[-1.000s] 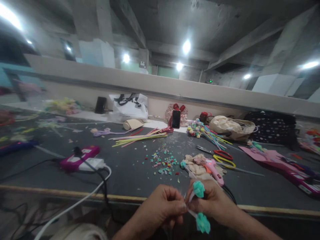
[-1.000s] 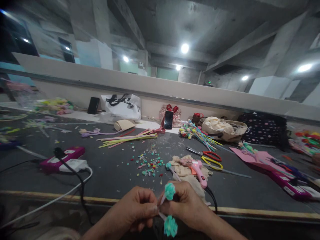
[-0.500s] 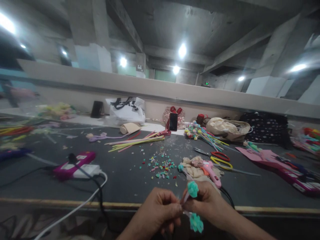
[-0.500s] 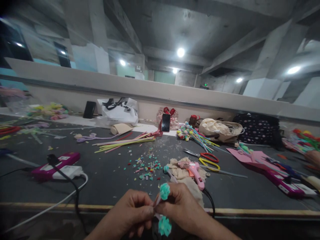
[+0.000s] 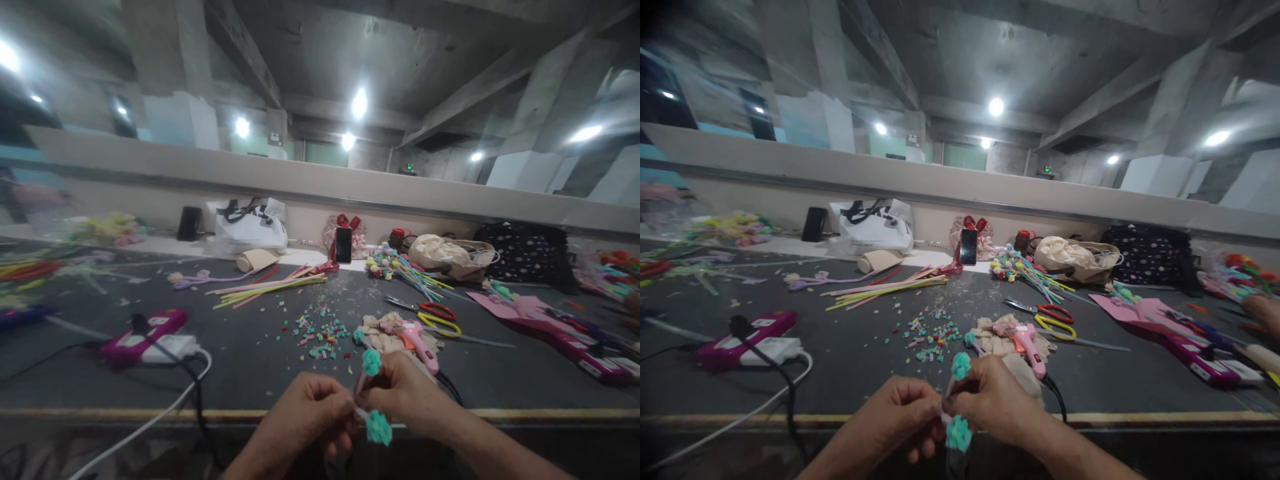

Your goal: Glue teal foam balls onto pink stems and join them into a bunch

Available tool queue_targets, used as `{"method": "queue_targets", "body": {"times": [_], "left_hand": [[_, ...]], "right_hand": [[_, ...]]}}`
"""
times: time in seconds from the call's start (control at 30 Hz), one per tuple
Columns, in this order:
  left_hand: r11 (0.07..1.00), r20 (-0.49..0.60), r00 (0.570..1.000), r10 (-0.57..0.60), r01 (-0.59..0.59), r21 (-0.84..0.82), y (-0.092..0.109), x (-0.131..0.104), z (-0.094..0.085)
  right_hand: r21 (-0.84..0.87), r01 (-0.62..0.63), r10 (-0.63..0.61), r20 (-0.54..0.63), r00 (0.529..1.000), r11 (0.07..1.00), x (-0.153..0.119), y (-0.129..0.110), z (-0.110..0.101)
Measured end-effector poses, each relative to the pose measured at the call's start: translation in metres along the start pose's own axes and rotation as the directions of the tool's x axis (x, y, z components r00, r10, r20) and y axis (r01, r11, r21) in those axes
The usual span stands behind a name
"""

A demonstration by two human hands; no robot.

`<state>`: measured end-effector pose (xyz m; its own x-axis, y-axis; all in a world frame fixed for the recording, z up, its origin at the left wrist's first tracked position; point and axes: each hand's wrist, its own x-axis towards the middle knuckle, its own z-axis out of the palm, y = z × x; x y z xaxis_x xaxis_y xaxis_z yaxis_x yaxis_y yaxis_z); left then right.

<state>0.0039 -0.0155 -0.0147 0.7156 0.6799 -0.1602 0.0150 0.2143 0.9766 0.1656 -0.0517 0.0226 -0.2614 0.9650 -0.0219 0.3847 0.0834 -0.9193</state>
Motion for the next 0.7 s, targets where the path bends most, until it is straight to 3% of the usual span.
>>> {"method": "queue_targets", "body": {"times": [0.13,0.3,0.43,0.57,0.7], "left_hand": [[0.999,-0.07,0.997,0.015,-0.017,-0.031,0.0062,-0.0001,-0.0051],[1.0,-0.097,0.995,-0.002,0.002,-0.003,0.0084,-0.0028,-0.0039],[0.993,-0.19,0.979,0.073,-0.052,0.11,0.008,-0.0044,-0.0005],[0.977,-0.208,0.965,0.157,-0.121,0.177,0.0081,-0.0075,0.0006],[0.984,-0.197,0.964,0.175,-0.165,0.07,0.0044,-0.0084,0.0026]], "right_hand": [[0.033,-0.021,0.019,0.061,0.998,0.999,0.0013,-0.0044,0.0013],[-0.022,-0.104,0.104,-0.013,0.995,0.994,0.0034,-0.0045,0.0029],[-0.009,-0.136,0.136,-0.012,0.991,0.991,0.0063,-0.0024,0.0027],[0.027,-0.17,0.171,-0.031,0.985,0.985,0.0081,-0.0017,0.0027],[0.121,-0.18,0.185,-0.034,0.982,0.976,0.0062,-0.0031,0.0028]]}}
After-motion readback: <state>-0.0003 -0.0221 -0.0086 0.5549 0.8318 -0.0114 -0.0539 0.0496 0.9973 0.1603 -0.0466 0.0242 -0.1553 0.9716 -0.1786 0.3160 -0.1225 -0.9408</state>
